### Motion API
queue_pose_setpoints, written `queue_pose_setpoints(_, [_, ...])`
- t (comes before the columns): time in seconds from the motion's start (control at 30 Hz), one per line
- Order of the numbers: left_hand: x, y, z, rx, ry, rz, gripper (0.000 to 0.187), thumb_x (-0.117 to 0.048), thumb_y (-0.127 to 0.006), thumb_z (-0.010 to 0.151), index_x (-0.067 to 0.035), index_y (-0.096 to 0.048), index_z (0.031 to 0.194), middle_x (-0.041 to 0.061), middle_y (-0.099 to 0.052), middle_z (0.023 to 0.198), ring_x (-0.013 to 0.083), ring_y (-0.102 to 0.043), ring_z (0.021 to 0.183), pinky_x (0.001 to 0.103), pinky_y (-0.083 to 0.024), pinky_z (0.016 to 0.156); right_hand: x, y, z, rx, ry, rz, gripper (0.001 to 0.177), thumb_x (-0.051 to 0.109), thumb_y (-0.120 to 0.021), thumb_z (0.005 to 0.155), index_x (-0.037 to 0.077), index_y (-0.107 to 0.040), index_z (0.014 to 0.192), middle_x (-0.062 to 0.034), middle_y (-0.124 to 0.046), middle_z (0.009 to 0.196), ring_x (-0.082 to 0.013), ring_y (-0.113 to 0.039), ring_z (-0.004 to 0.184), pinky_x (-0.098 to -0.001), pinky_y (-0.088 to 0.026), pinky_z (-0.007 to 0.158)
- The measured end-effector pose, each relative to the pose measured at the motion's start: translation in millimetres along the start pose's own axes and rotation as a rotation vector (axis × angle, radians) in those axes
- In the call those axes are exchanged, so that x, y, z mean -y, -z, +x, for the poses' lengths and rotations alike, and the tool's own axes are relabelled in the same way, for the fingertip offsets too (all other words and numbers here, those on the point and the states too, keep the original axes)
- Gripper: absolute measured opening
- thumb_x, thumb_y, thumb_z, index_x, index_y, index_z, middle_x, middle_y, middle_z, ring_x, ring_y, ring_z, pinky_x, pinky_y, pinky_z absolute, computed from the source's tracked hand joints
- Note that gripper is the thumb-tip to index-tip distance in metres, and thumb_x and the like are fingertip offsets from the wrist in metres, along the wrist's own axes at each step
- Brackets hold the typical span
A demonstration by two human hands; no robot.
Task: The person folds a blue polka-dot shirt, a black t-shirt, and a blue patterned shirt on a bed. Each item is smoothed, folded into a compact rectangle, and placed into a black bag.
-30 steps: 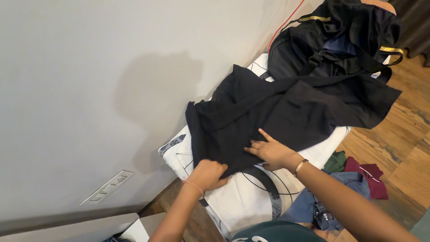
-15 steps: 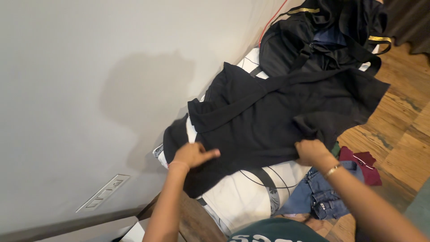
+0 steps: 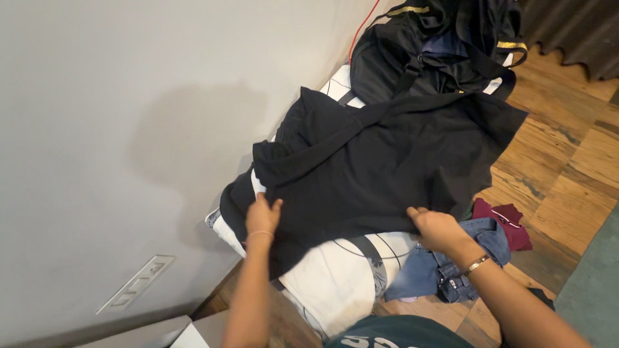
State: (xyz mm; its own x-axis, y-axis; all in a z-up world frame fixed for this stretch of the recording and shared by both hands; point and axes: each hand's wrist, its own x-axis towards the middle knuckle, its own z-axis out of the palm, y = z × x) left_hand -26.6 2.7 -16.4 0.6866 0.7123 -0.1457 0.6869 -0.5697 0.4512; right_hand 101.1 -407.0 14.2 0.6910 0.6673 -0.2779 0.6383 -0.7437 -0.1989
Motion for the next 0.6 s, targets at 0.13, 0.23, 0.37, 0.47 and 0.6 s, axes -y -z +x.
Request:
queue_pose_setpoints(0.13, [34.5, 51.7, -5.1, -0.119, -0.046, 0.047, 0.055, -0.037, -0.081, 0.083, -0.002, -0.065, 0.123, 0.026, -0.073, 0.104, 0.0433, -0.069, 0.103, 0.050, -0.055, 0.088, 21.9, 0.3, -15.8, 0.126, 0.121, 0.096, 0.038, 0.015, -0.076, 0.072, 0.012, -0.064, 0.109, -0.0093, -0.073, 0.106, -0.0309, -0.071, 0.102, -0.0421, -0.057, 0.088])
queue_pose_setpoints(0.23, [54.6, 79.6, -18.2, -0.164, -0.030, 0.113, 0.057, -0.032, -0.083, 0.080, -0.002, -0.064, 0.125, 0.024, -0.072, 0.108, 0.0421, -0.068, 0.104, 0.050, -0.054, 0.088, 49.0, -9.7, -31.1, 0.123, 0.223, 0.205, 0.044, 0.016, -0.080, 0.069, 0.010, -0.063, 0.110, -0.0123, -0.071, 0.109, -0.0325, -0.069, 0.102, -0.0418, -0.056, 0.088])
queue_pose_setpoints(0.37, [69.7, 86.6, -49.5, -0.125, -0.003, 0.302, 0.058, -0.030, -0.086, 0.077, -0.005, -0.064, 0.125, 0.018, -0.067, 0.121, 0.0384, -0.065, 0.111, 0.047, -0.054, 0.092, 70.9, -25.4, -51.1, 0.174, 0.273, 0.243, 0.053, 0.014, -0.081, 0.068, 0.009, -0.063, 0.118, -0.0134, -0.070, 0.114, -0.0329, -0.068, 0.106, -0.0419, -0.055, 0.090])
queue_pose_setpoints(0.47, [60.8, 82.9, -67.7, -0.203, -0.154, 0.326, 0.062, -0.029, -0.087, 0.076, -0.009, -0.061, 0.128, 0.016, -0.063, 0.122, 0.0376, -0.062, 0.114, 0.046, -0.054, 0.093, 76.0, -35.0, -51.6, 0.223, 0.259, 0.235, 0.050, 0.013, -0.080, 0.069, 0.007, -0.063, 0.115, -0.0126, -0.070, 0.115, -0.0317, -0.067, 0.109, -0.0412, -0.055, 0.092])
queue_pose_setpoints(0.6, [17.5, 77.9, -72.0, -0.195, -0.376, 0.267, 0.091, -0.028, -0.086, 0.074, -0.013, -0.041, 0.152, 0.013, -0.061, 0.119, 0.0355, -0.061, 0.110, 0.046, -0.055, 0.086, 75.1, -35.6, -52.4, 0.224, 0.215, 0.224, 0.050, 0.018, -0.081, 0.070, 0.009, -0.064, 0.116, -0.0140, -0.072, 0.112, -0.0319, -0.069, 0.106, -0.0408, -0.056, 0.090])
